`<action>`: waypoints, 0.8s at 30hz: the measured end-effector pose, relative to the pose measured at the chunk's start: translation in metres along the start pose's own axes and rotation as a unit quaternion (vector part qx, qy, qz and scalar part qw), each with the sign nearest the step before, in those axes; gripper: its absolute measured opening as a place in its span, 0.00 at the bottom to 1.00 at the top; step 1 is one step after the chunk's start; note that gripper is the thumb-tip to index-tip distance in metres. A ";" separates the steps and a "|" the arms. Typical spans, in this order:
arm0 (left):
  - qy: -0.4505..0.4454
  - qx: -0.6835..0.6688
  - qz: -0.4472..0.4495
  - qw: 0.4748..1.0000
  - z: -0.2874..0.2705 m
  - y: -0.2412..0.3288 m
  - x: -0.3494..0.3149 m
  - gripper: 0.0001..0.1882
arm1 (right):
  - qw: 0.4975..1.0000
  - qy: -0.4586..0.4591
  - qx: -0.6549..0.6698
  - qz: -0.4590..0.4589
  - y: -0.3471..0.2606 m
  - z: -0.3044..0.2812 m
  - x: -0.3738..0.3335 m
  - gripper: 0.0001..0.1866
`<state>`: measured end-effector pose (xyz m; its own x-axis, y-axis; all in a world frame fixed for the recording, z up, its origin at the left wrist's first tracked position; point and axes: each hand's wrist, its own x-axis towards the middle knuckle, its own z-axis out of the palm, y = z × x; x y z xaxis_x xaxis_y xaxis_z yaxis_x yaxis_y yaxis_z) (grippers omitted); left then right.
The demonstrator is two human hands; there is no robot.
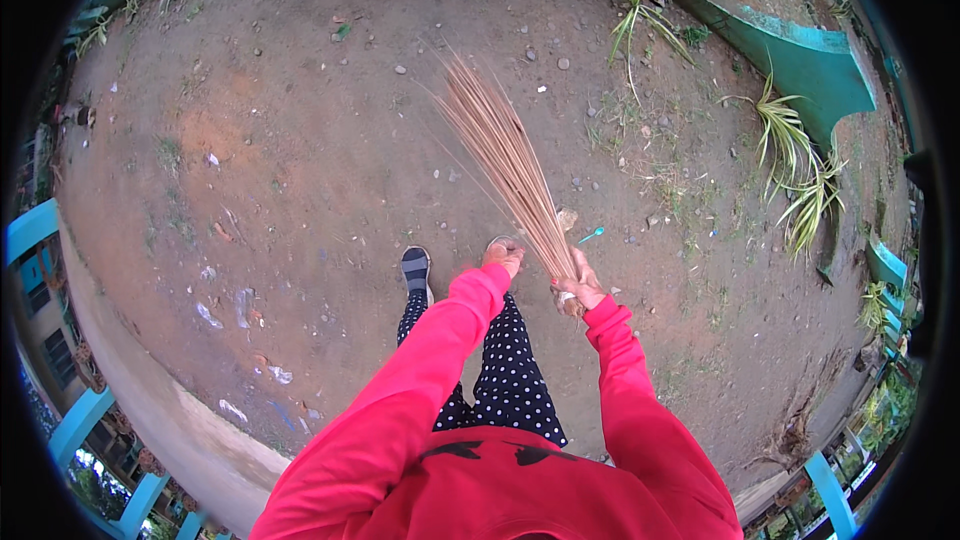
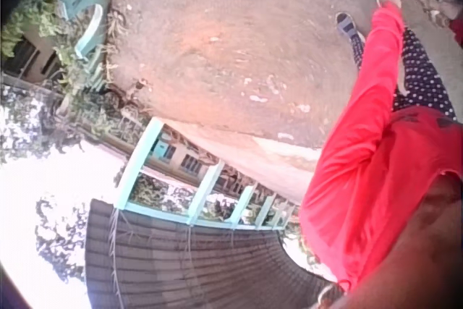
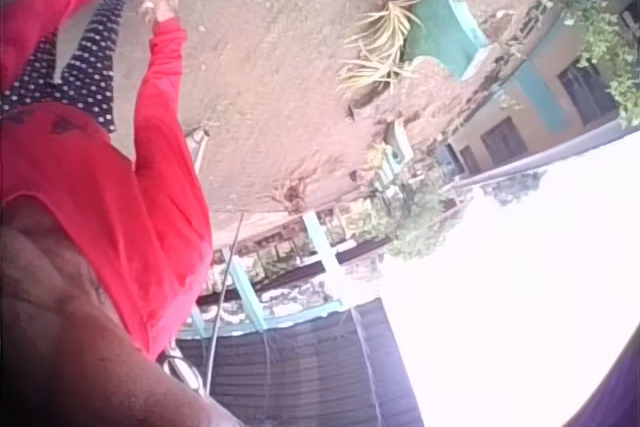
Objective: The person sweeps a dirt yard with a traditional straw broom, moving debris and litter toward the edges of the area. The person repeatedly sweeps different sections, gathering scattered trash and leaves.
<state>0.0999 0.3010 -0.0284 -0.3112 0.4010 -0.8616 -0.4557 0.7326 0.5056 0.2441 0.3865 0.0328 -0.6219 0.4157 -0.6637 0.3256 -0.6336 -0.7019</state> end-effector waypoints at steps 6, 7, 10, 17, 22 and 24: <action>0.024 -0.008 -0.019 1.000 -0.019 0.018 -0.003 0.06 | 0.983 0.167 -0.033 -0.074 -0.009 0.006 0.030 0.31; 0.033 -0.013 0.009 0.999 -0.022 0.020 -0.001 0.06 | 0.984 0.178 0.009 -0.008 -0.011 0.011 0.052 0.30; 0.080 -0.054 0.035 0.995 -0.035 0.019 0.002 0.06 | 0.978 0.150 -0.126 0.070 -0.005 0.050 0.105 0.28; 0.260 -0.066 0.077 0.960 -0.068 0.004 0.004 0.08 | 0.985 -0.142 -0.093 -0.025 -0.008 0.084 0.081 0.37; 0.065 -0.050 0.057 0.995 -0.051 0.014 -0.004 0.12 | 0.996 0.083 0.018 -0.009 0.005 0.093 0.025 0.35; 0.005 0.039 0.012 0.999 -0.050 0.019 -0.008 0.14 | 0.976 0.181 0.097 0.067 0.017 0.113 0.026 0.31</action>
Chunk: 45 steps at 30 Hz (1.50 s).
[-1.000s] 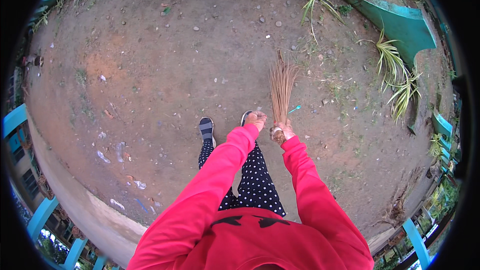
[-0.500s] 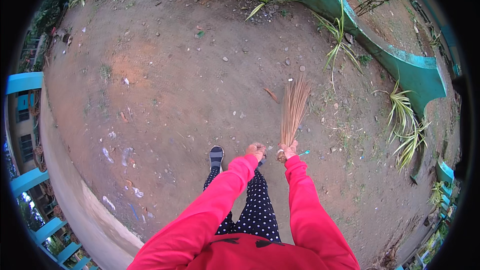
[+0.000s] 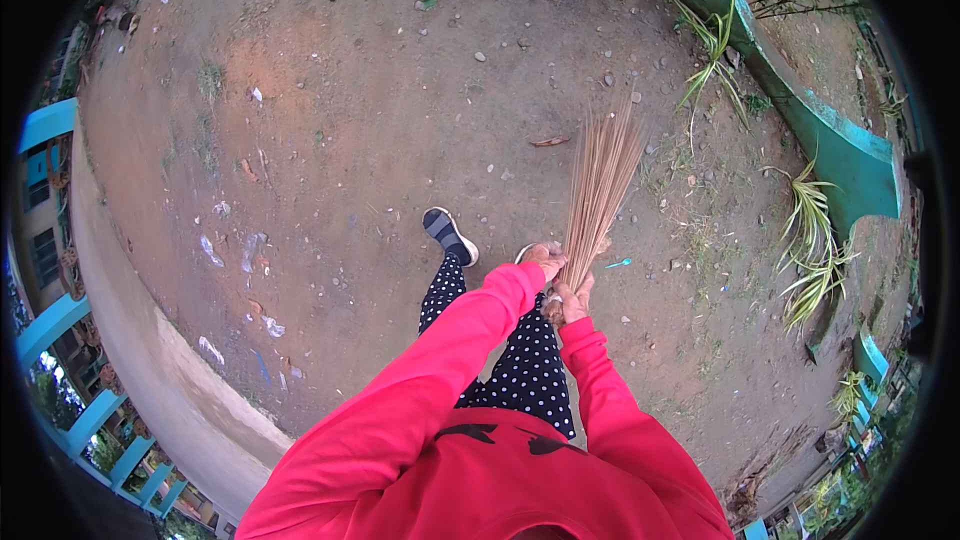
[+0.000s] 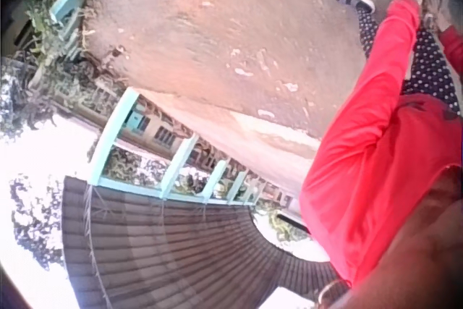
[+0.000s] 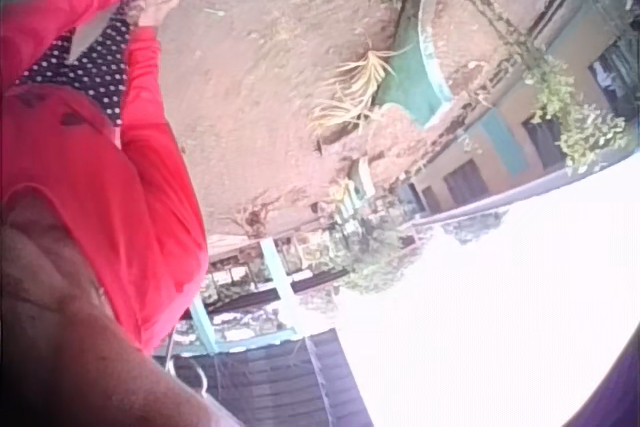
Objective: The person sweeps a dirt yard with a traditional straw broom, moving debris and litter toward the edges of the area. The person repeatedly sweeps different sections, gathering scattered trash and leaves.
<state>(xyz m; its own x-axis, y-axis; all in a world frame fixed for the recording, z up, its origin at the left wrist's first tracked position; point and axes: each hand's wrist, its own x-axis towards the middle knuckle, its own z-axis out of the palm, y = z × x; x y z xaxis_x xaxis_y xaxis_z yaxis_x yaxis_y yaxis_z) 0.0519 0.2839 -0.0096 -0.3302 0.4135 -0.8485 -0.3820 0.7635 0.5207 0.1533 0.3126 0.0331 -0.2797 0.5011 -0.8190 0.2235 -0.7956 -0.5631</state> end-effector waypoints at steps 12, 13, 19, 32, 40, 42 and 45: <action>0.300 -0.053 -0.023 0.952 -0.171 -0.021 -0.011 0.20 | 0.916 -0.317 -0.244 -0.023 0.000 0.151 0.038 0.37; 0.261 -0.065 -0.012 0.963 -0.175 -0.019 -0.007 0.20 | 0.930 -0.274 -0.231 -0.082 0.003 0.158 0.033 0.37; 0.122 -0.109 0.075 0.984 -0.221 0.014 0.023 0.20 | 0.993 -0.005 -0.064 -0.094 0.012 0.235 0.080 0.27; 0.350 -0.160 0.105 0.917 -0.342 0.063 0.028 0.09 | 0.898 -0.352 -0.263 -0.024 -0.061 0.370 0.086 0.39; 0.133 -0.242 0.118 0.954 -0.352 0.140 0.087 0.12 | 0.966 -0.078 -0.150 -0.197 -0.119 0.376 0.178 0.29; 0.145 -0.277 0.073 0.947 -0.363 0.156 0.113 0.12 | 0.987 -0.032 -0.151 -0.054 -0.140 0.410 0.221 0.31; 0.276 -0.240 0.107 0.925 -0.380 0.182 0.152 0.14 | 0.953 -0.124 -0.277 -0.013 -0.162 0.466 0.266 0.32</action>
<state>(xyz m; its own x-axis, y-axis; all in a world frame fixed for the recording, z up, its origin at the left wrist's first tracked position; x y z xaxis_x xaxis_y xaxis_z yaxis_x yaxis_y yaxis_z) -0.3959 0.2972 -0.0083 -0.7820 0.1129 -0.6129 -0.5520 0.3311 0.7653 -0.3923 0.4160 -0.0416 -0.4884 0.3672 -0.7916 0.6531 -0.4478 -0.6106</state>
